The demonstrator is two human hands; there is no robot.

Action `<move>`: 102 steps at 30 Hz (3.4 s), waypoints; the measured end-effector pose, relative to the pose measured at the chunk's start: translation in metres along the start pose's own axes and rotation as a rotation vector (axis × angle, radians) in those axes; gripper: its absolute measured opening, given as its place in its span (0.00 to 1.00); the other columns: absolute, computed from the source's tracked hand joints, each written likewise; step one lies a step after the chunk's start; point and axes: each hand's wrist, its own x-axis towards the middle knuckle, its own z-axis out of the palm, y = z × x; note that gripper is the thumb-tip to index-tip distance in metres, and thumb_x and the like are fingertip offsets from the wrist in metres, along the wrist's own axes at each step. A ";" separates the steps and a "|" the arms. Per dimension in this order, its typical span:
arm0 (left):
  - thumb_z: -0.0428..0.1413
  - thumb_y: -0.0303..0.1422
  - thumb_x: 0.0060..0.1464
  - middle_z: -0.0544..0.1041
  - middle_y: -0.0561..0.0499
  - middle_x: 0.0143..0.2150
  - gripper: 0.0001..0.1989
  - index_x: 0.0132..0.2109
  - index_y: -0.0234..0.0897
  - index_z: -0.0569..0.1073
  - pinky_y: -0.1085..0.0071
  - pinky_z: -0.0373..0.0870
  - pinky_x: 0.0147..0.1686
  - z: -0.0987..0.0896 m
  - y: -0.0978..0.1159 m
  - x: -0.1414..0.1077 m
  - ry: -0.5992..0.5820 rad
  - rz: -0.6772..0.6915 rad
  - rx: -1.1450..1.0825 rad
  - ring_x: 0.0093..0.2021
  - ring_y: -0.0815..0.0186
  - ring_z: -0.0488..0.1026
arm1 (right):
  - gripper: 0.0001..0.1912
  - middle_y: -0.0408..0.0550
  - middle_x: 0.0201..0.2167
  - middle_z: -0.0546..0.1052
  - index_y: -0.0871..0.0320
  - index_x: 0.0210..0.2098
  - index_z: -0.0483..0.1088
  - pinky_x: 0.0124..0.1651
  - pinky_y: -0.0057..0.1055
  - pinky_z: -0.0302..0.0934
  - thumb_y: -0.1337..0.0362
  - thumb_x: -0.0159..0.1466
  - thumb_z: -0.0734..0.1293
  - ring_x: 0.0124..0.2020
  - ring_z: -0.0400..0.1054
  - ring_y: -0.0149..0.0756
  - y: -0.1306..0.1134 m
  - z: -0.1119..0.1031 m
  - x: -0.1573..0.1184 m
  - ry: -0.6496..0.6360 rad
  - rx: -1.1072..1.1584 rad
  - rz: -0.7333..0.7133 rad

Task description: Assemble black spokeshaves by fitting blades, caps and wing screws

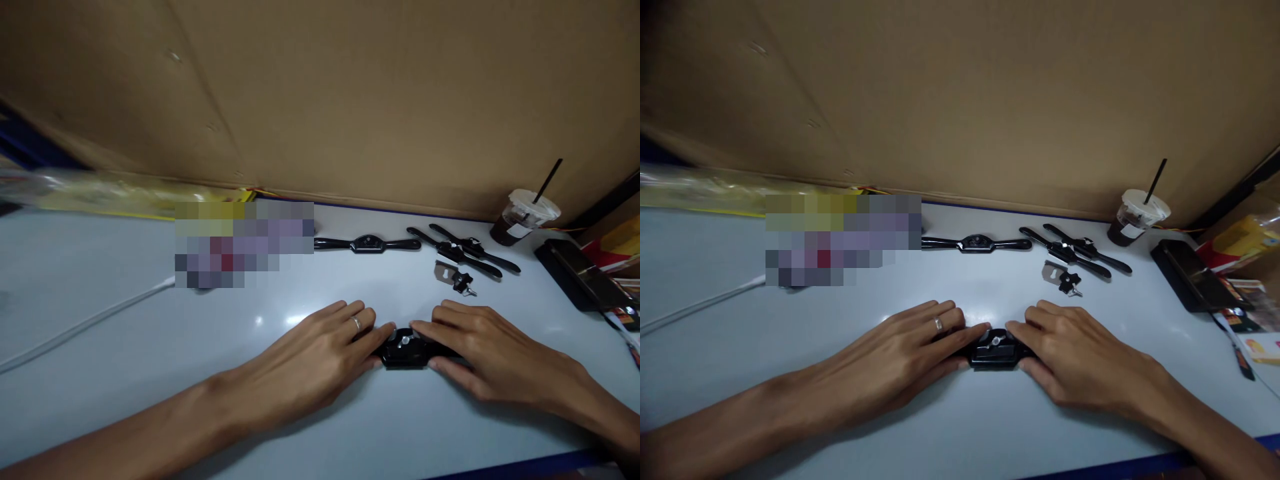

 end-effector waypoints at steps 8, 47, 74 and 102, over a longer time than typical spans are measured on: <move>0.52 0.29 0.71 0.73 0.51 0.37 0.07 0.51 0.34 0.74 0.66 0.69 0.34 -0.001 -0.001 0.000 0.001 0.018 -0.004 0.33 0.63 0.69 | 0.11 0.48 0.38 0.76 0.58 0.51 0.74 0.40 0.36 0.63 0.68 0.70 0.67 0.37 0.70 0.40 0.001 0.000 0.001 0.006 0.013 -0.002; 0.52 0.28 0.71 0.73 0.49 0.36 0.09 0.52 0.30 0.74 0.65 0.67 0.34 0.001 0.002 0.000 0.035 0.032 0.021 0.34 0.62 0.69 | 0.20 0.55 0.44 0.76 0.61 0.61 0.67 0.50 0.49 0.72 0.69 0.70 0.63 0.45 0.72 0.48 -0.006 0.009 -0.007 0.100 -0.174 -0.008; 0.53 0.27 0.70 0.75 0.49 0.37 0.09 0.54 0.29 0.73 0.65 0.68 0.36 0.003 0.002 -0.002 0.034 0.034 0.013 0.36 0.61 0.71 | 0.11 0.47 0.32 0.80 0.61 0.43 0.80 0.39 0.31 0.63 0.74 0.70 0.65 0.35 0.71 0.35 -0.021 0.009 0.005 0.241 0.443 0.131; 0.49 0.25 0.71 0.72 0.50 0.36 0.11 0.55 0.31 0.73 0.66 0.66 0.33 -0.001 -0.002 0.000 0.011 0.061 0.008 0.33 0.63 0.68 | 0.12 0.43 0.32 0.78 0.56 0.51 0.81 0.38 0.29 0.64 0.68 0.70 0.70 0.30 0.70 0.30 0.008 0.018 0.020 0.228 0.548 0.021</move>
